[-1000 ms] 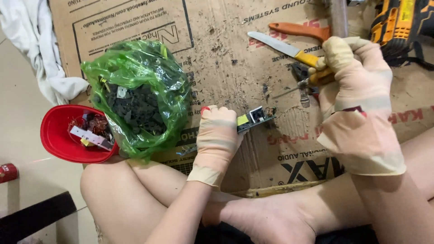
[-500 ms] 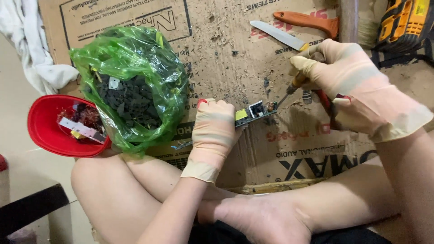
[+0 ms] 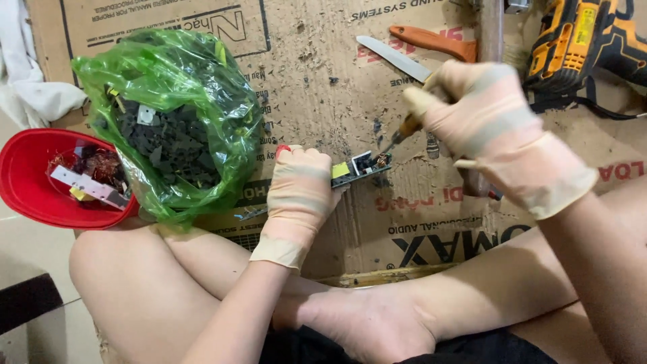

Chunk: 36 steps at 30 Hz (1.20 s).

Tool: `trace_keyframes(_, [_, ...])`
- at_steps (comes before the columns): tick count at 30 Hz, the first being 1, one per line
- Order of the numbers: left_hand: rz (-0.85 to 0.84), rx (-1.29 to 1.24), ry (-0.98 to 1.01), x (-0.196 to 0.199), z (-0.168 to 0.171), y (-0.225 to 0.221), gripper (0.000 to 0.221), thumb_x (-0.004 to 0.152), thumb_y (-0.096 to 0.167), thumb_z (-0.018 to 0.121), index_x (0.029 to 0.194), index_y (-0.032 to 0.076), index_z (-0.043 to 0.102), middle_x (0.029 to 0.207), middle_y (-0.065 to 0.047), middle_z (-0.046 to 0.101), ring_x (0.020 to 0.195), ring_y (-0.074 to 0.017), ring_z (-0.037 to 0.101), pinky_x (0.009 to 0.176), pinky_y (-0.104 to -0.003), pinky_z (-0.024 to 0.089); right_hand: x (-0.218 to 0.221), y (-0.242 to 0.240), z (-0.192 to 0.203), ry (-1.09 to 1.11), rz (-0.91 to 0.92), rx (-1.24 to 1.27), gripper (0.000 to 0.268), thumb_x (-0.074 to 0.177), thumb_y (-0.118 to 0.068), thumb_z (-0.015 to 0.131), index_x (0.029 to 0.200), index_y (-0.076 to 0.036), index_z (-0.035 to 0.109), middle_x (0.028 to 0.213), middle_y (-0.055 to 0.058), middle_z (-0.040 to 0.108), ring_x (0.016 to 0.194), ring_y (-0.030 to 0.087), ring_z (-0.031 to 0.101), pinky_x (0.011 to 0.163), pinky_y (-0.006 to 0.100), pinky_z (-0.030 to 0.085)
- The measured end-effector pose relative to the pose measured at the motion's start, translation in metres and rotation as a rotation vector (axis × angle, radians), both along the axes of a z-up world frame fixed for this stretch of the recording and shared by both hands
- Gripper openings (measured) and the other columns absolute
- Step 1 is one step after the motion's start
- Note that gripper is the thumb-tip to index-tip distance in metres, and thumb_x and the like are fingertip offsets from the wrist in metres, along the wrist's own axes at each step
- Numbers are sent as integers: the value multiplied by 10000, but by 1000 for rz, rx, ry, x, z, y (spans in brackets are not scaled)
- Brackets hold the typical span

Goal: The person sits on a cardboard sheet and uses a hammer and pliers to forcefully dismantle a small electronic component. They repeatedly strike the component to break it apart and use pliers to pull off pieces, placing the debris into a red bowl.

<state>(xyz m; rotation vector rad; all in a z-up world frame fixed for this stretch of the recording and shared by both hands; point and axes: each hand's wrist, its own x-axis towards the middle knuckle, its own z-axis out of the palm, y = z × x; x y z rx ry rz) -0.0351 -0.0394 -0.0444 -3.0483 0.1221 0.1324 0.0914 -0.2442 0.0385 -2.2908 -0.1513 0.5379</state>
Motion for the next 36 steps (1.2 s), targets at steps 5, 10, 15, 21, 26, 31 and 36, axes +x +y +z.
trace_keyframes(5, [20, -5, -8, 0, -1, 0, 329, 705, 412, 808, 777, 109, 700, 745, -123, 646, 721, -305, 598, 788, -429, 474, -7, 6, -26, -74, -26, 42, 259, 978, -174, 730, 785, -12, 676, 580, 12, 521, 472, 115, 426, 403, 266, 387])
trace_keyframes(10, [35, -16, -13, 1, -3, 2, 332, 706, 417, 806, 777, 110, 701, 746, -123, 648, 721, -304, 598, 786, -430, 474, -4, 9, -21, -54, -9, 34, 249, 955, -174, 727, 768, -18, 677, 561, 14, 520, 465, 115, 414, 408, 259, 382])
trace_keyframes(15, [39, -23, -19, 1, -4, 0, 336, 707, 422, 805, 777, 111, 701, 747, -123, 649, 722, -304, 598, 784, -432, 473, -3, 10, -22, -146, 35, 21, 257, 955, -145, 741, 751, -9, 665, 544, 9, 502, 455, 109, 408, 380, 268, 375])
trace_keyframes(21, [36, -30, -24, -2, -5, 2, 340, 709, 429, 803, 777, 111, 702, 748, -123, 651, 722, -303, 597, 781, -433, 472, -20, 21, -5, -71, 51, 32, 139, 925, -93, 736, 798, -37, 740, 581, 25, 672, 380, 76, 411, 307, 228, 340])
trace_keyframes(26, [41, -37, -28, -1, -7, 3, 344, 710, 435, 800, 777, 112, 702, 750, -123, 653, 723, -302, 597, 778, -435, 472, -52, 30, -5, -485, 370, -74, 303, 965, -157, 761, 715, -67, 614, 554, 35, 658, 371, 165, 560, 345, 297, 463])
trace_keyframes(31, [46, -40, -36, 1, -9, 2, 348, 711, 440, 799, 778, 113, 703, 751, -122, 655, 723, -302, 597, 775, -437, 471, -78, 37, -10, -559, 359, -143, 307, 912, -242, 732, 711, -79, 566, 570, 67, 598, 432, 294, 525, 425, 422, 424])
trace_keyframes(36, [33, -10, -28, 0, -7, 2, 351, 712, 445, 797, 778, 113, 703, 752, -122, 656, 724, -301, 597, 773, -438, 471, -87, 49, -14, -697, 364, -128, 297, 882, -242, 731, 698, -101, 545, 576, 71, 580, 436, 310, 510, 434, 433, 422])
